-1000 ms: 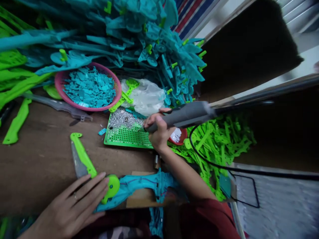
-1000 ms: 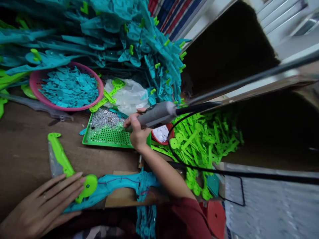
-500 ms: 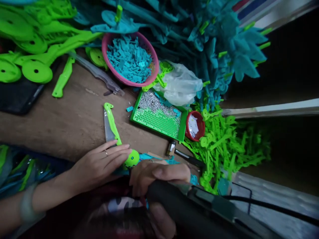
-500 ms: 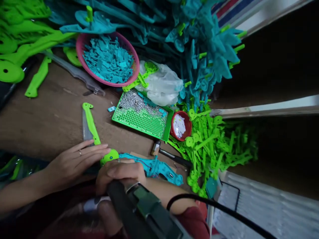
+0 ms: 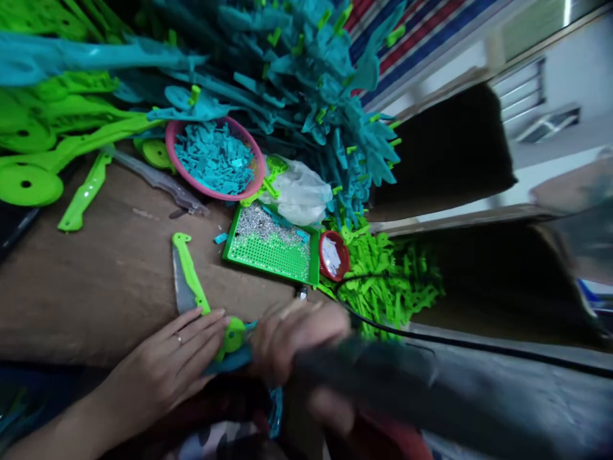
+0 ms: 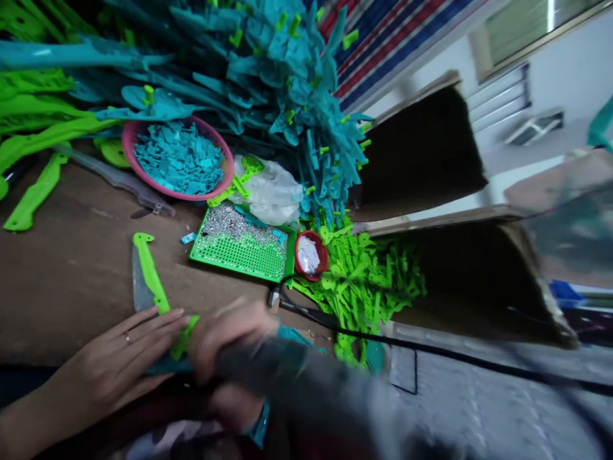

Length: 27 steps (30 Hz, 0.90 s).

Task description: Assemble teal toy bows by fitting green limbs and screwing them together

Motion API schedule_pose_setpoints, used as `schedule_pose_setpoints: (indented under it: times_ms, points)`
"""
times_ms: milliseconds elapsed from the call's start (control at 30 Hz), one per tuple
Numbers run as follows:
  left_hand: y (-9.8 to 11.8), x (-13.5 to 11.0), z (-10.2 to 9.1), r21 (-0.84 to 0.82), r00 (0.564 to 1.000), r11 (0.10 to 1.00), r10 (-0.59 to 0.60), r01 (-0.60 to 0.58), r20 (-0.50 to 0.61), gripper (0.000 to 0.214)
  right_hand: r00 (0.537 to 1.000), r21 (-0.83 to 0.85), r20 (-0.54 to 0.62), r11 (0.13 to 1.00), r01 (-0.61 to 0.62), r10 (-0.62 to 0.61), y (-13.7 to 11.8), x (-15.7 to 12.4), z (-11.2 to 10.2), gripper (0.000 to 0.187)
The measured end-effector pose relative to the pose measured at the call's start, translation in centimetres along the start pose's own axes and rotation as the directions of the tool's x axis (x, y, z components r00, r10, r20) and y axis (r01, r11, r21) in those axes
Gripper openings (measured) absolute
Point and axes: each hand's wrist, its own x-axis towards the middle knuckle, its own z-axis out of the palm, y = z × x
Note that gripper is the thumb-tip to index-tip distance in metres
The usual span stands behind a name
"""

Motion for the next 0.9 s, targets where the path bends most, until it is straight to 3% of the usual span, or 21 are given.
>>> schedule_pose_setpoints:
  times_ms: [167, 300, 667, 800, 867, 900]
  points:
    - [1.2, -0.9, 1.6, 0.135, 0.999, 0.990, 0.033, -0.034, 0.010, 0.039, 0.969, 0.008, -0.219, 0.993, 0.116, -0.112, 1.1, 6.3, -3.7, 0.022]
    - [1.6, -1.2, 1.7, 0.150, 0.997, 0.985, 0.076, -0.080, 0.034, 0.039, 0.913, 0.055, -0.355, 0.971, 0.233, -0.199, 2.8, 8.1, -4.6, 0.020]
    - [1.8, -0.2, 1.2, 0.143, 0.997, 0.988, 0.053, -0.061, 0.054, 0.039, 0.927, 0.057, -0.336, 0.979, 0.197, -0.167, 3.7, 8.4, -4.7, 0.020]
    - [2.2, 0.5, 1.0, 0.240, 0.994, 0.965, 0.090, -0.103, 0.067, 0.042, 0.909, 0.117, -0.365, 0.959, 0.260, -0.202, 0.7, 7.4, -3.5, 0.018]
    - [2.3, 0.5, 0.9, 0.288, 0.985, 0.944, 0.134, -0.159, 0.105, 0.044, 0.942, 0.172, -0.284, 0.957, 0.234, -0.180, -1.7, 5.8, -2.0, 0.018]
    - [2.3, 0.5, 0.9, 0.293, 0.983, 0.940, 0.146, -0.173, 0.110, 0.044, 0.972, 0.187, -0.190, 0.967, 0.173, -0.137, -2.8, 4.9, -1.1, 0.020]
